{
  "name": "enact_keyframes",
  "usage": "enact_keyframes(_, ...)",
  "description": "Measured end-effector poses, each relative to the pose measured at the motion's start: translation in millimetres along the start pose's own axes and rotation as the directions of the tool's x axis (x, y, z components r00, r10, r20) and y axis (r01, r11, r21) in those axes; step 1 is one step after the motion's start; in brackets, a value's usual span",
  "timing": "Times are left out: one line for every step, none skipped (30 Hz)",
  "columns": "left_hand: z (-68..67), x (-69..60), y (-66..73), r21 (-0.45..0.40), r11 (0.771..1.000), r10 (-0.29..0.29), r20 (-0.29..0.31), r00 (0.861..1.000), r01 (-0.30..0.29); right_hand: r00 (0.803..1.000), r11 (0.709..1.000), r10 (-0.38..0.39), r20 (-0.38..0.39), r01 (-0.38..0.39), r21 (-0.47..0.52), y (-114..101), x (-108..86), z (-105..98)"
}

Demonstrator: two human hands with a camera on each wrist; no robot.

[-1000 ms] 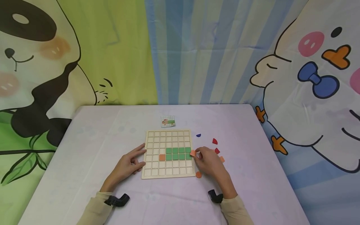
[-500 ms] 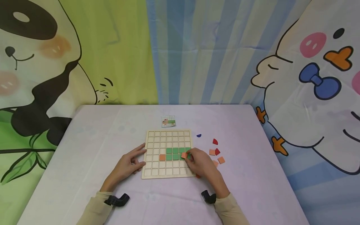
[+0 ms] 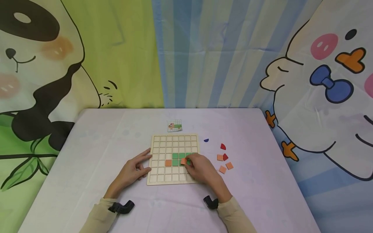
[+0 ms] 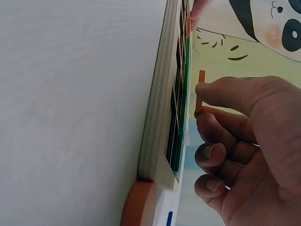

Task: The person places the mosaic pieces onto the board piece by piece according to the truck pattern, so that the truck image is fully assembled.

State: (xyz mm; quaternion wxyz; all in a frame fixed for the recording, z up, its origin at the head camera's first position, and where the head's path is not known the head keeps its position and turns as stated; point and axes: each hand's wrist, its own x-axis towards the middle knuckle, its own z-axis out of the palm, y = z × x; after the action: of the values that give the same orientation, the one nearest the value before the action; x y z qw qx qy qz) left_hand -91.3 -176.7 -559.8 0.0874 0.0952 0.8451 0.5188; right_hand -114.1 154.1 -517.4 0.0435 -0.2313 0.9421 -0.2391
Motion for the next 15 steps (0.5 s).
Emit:
enact_keyframes(0.1, 0.1, -0.1, 0.001, 1.0, -0.002, -0.001, 1.0, 0.002, 1.0, 1.0, -0.007, -0.001, 0.007, -0.004, -0.8, 1.0, 0.6)
enact_keyframes(0.1, 0.1, -0.2, 0.002, 1.0, -0.003, -0.001, 1.0, 0.003, 1.0, 1.0, -0.012, 0.002, 0.012, -0.007, -1.5, 2.0, 1.1)
enact_keyframes(0.1, 0.2, -0.2, 0.002, 1.0, -0.003, -0.001, 1.0, 0.003, 1.0, 1.0, -0.018, 0.003, 0.018, -0.006, -2.5, 3.3, 1.5)
enact_keyframes(0.1, 0.2, -0.2, 0.003, 1.0, -0.004, 0.0, 1.0, 0.004, 1.0, 1.0, -0.02, 0.005, 0.02, -0.008, -3.5, 4.4, 2.0)
enact_keyframes(0.1, 0.2, -0.2, 0.004, 1.0, -0.005, 0.0, 1.0, 0.005, 1.0, 1.0, -0.024, 0.008, 0.024, -0.013, -4.4, 5.3, 2.4)
enact_keyframes(0.0, 0.2, -0.2, 0.004, 1.0, -0.005, 0.0, 1.0, 0.005, 1.0, 0.999, -0.028, 0.011, 0.029, -0.019, -5.2, 6.4, 3.0)
enact_keyframes(0.0, 0.3, -0.3, 0.004, 1.0, -0.006, 0.0, 1.0, 0.006, 0.999, 0.999, -0.035, 0.011, 0.035, -0.02, -6.1, 7.4, 3.4)
enact_keyframes(-0.1, 0.3, -0.3, 0.005, 1.0, -0.006, 0.0, 1.0, 0.006, 0.999, 0.999, -0.045, 0.011, 0.045, -0.017, -7.1, 8.4, 3.8)
enact_keyframes(-0.1, 0.4, -0.3, 0.004, 1.0, -0.006, -0.001, 1.0, 0.006, 0.999, 0.998, -0.053, 0.012, 0.053, -0.018, -8.1, 9.4, 4.0)
enact_keyframes(-0.1, 0.5, -0.4, 0.004, 1.0, -0.006, -0.001, 1.0, 0.006, 0.998, 0.998, -0.062, 0.012, 0.062, -0.02, -8.9, 10.1, 4.4)
enact_keyframes(-0.1, 0.6, -0.4, 0.003, 1.0, -0.006, -0.001, 1.0, 0.006, 0.997, 0.997, -0.071, 0.012, 0.071, -0.024, -9.4, 10.9, 5.0)
enact_keyframes(-0.2, 0.7, -0.4, 0.003, 1.0, -0.005, -0.001, 1.0, 0.005, 0.997, 0.997, -0.079, 0.011, 0.079, -0.025, -10.1, 11.5, 5.4)
enact_keyframes(-0.2, 0.8, -0.4, 0.001, 1.0, -0.005, -0.001, 1.0, 0.005, 0.996, 0.996, -0.086, 0.012, 0.086, -0.026, -10.8, 12.1, 5.7)
enact_keyframes(-0.2, 0.9, -0.3, -0.003, 1.0, -0.004, 0.001, 1.0, 0.004, 0.996, 0.995, -0.093, 0.012, 0.093, -0.03, -11.3, 12.8, 6.1)
enact_keyframes(-0.2, 0.9, -0.2, -0.006, 1.0, -0.005, 0.002, 1.0, 0.005, 0.995, 0.995, -0.096, 0.015, 0.097, -0.036, -11.9, 13.5, 6.5)
